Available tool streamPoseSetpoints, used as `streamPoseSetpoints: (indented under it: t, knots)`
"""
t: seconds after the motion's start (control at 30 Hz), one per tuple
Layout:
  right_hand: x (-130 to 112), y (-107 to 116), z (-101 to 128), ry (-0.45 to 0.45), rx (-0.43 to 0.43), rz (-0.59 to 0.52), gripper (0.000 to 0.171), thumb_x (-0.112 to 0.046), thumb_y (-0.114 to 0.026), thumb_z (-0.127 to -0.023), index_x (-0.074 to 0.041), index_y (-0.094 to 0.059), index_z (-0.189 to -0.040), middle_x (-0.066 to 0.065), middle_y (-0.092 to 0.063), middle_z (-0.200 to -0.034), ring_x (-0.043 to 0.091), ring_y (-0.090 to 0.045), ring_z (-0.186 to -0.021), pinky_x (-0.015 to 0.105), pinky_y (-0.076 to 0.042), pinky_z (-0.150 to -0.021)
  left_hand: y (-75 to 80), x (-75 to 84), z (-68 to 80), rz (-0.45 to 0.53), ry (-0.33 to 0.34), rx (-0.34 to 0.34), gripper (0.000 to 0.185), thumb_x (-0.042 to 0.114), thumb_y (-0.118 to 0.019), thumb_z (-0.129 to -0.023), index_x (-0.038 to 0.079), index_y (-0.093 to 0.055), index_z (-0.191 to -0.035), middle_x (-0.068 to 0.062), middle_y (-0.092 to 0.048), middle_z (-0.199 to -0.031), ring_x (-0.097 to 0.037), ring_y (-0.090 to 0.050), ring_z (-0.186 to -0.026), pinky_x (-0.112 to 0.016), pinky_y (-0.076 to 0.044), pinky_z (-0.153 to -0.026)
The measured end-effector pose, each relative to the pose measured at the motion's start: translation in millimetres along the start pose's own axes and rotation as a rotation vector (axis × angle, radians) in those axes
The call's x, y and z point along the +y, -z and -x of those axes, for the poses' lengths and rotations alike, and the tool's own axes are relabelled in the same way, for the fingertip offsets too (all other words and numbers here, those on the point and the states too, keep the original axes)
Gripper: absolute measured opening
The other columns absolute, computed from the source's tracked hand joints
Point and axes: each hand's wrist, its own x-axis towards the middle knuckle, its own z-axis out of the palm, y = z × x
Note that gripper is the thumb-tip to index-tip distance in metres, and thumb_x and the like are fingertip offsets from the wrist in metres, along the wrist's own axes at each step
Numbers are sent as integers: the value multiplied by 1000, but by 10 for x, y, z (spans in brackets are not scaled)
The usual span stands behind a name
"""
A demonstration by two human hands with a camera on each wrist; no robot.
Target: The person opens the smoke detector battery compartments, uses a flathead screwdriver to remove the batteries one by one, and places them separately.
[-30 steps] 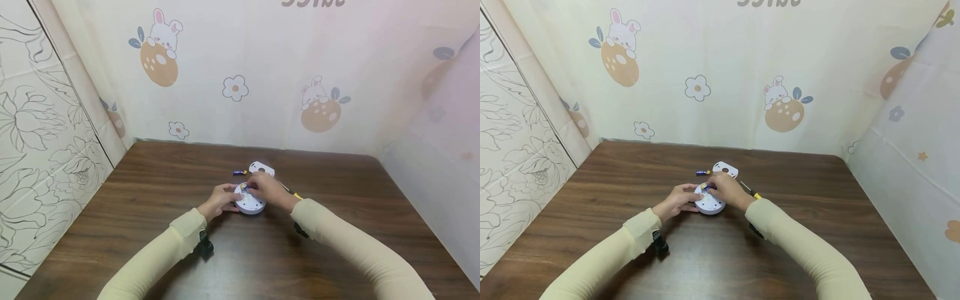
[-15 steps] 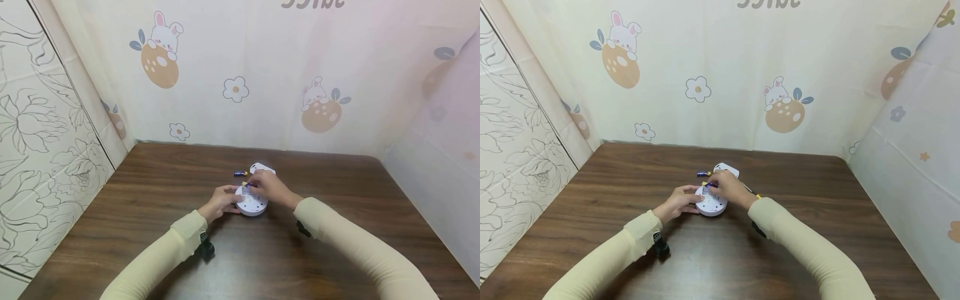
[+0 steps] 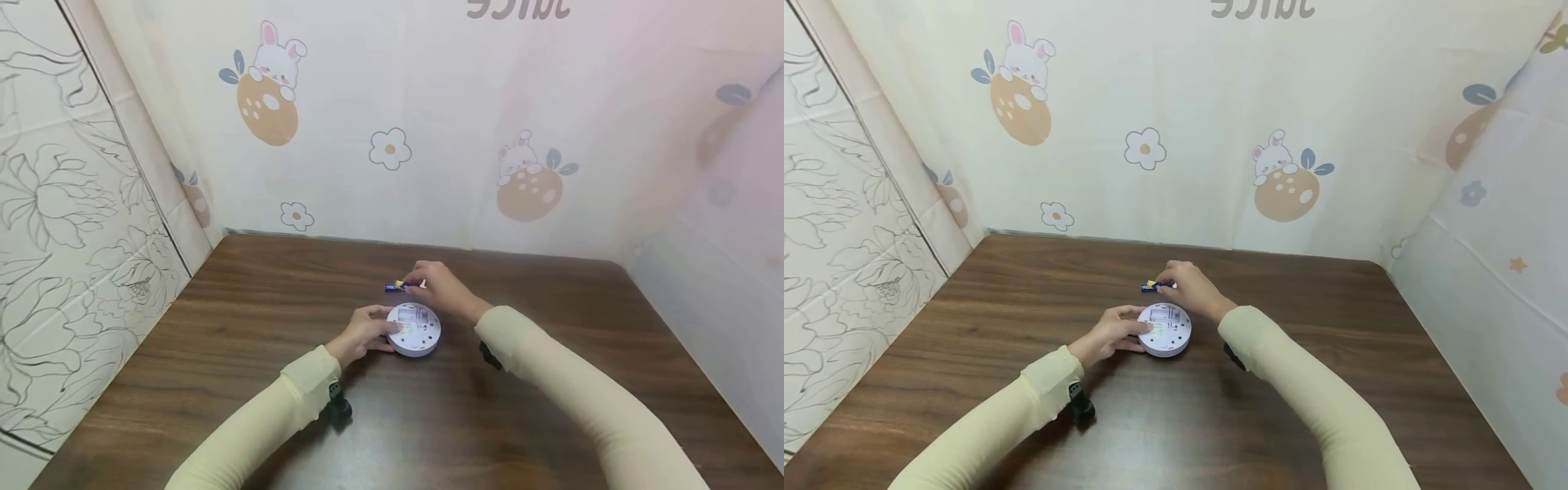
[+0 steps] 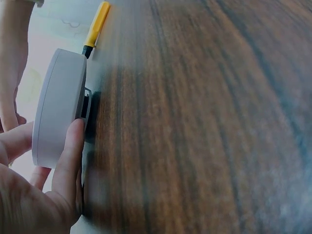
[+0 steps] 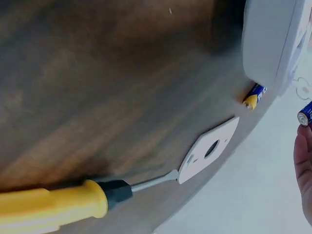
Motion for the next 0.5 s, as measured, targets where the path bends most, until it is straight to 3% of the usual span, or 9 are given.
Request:
streamPoseSetpoints:
  t: [0.5]
  knots:
    - [238,-99,-415,18,-3,105,14,2,-67,-86,2,-72,-100,8,-62,-87,20,-61,-79,28,-55,-70,5,0,-49,-6,-2,17,47,-4,-69,-82,0,-56,-128,-16,-62,-96,-20,-63,-72,-39,-60,-61]
